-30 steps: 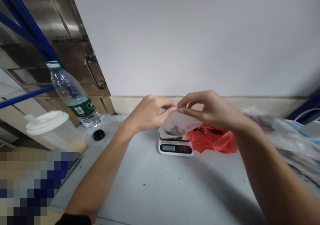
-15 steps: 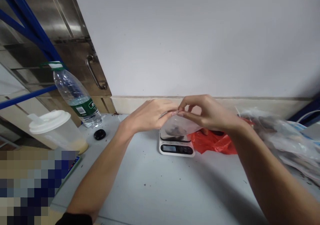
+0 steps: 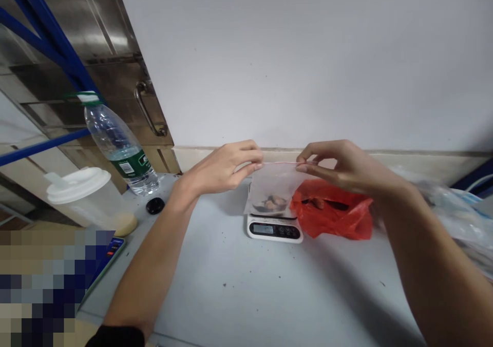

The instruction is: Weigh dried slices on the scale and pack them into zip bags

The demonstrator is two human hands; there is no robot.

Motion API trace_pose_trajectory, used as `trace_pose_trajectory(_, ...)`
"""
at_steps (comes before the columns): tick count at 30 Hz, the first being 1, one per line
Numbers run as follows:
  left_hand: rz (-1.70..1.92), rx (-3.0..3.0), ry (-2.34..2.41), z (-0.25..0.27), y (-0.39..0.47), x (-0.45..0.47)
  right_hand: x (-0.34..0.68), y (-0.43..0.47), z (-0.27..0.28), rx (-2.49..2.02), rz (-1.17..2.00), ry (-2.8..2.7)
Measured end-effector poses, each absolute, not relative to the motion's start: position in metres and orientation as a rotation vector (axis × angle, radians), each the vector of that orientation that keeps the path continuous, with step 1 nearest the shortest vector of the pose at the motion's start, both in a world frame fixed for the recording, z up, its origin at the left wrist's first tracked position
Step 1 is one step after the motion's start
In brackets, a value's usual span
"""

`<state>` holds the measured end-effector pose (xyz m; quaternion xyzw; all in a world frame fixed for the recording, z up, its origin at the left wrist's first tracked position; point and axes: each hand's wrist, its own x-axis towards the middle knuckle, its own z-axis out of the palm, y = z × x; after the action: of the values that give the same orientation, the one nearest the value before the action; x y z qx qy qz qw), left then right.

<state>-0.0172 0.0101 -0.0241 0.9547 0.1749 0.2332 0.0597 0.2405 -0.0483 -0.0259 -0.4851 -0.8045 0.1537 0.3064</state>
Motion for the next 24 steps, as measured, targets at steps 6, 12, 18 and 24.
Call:
trace_pose_trajectory(6,0.704,2.852,0.540,-0.024,0.011,-0.018,0.250,-0.049,-0.024,-1.355,0.408,-2.143)
trace_pose_trajectory(12,0.697,2.843,0.537,-0.026,0.012,-0.018,0.257,-0.047,-0.024,-1.384,0.391,-2.145)
trace_pose_trajectory(18,0.695,2.859,0.575,-0.024,0.012,-0.015,0.258,-0.044,-0.023,-1.421,0.297,-2.120)
trace_pose_trajectory(24,0.841,2.949,0.623,-0.020,0.009,-0.017,0.257,-0.044,-0.022,-1.417,0.194,-2.070)
